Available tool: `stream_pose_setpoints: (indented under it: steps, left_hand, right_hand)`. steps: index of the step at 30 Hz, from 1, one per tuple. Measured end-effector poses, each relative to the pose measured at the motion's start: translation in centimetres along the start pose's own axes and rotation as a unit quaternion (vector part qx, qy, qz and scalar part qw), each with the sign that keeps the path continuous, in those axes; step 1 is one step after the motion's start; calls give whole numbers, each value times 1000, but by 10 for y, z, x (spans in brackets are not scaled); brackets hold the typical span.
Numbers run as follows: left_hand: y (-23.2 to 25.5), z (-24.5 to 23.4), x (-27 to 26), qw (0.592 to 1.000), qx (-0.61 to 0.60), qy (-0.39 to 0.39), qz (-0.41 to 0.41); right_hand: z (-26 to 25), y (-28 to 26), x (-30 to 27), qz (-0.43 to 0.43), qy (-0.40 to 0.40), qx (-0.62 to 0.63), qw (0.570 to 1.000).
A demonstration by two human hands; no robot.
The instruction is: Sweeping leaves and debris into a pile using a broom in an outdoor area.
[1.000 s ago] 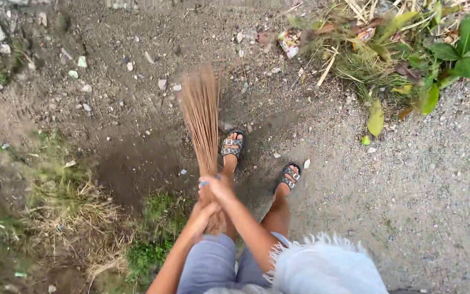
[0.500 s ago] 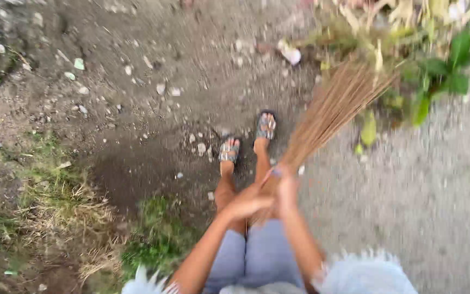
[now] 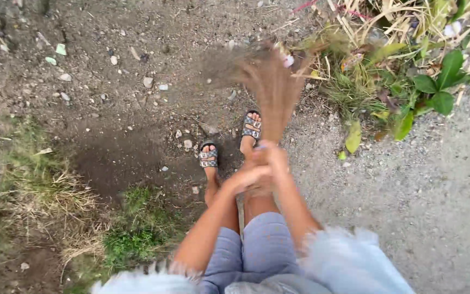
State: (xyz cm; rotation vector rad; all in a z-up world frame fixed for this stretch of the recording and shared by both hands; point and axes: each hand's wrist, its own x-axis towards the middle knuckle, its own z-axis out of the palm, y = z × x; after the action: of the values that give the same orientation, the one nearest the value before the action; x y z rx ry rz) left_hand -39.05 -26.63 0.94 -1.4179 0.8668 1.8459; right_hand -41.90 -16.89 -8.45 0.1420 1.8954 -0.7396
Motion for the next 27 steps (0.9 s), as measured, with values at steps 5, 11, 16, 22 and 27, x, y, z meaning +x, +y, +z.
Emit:
stream_pose_setpoints:
  steps: [5,11,16,22,27]
  left_hand:
    - [61,86,-27,961,161,-194,112]
    - [79,28,-108,940,150,-303,50]
    - [49,-109,-67,954,268,-118,59]
    - [-22,-268,-35,923,379,52,45]
    - [-63,-380,-84,938,335,54,70]
  right_hand:
    - [-160,-53,-54,34,157,333,929]
    - [-190,-54,-114,42,173,489,854]
    - [-195,-63,-177,25,-27,604,796]
    - [-50,-110,-194,146,-73,561,811]
    - [192,-180,-176,310,-140,398,852]
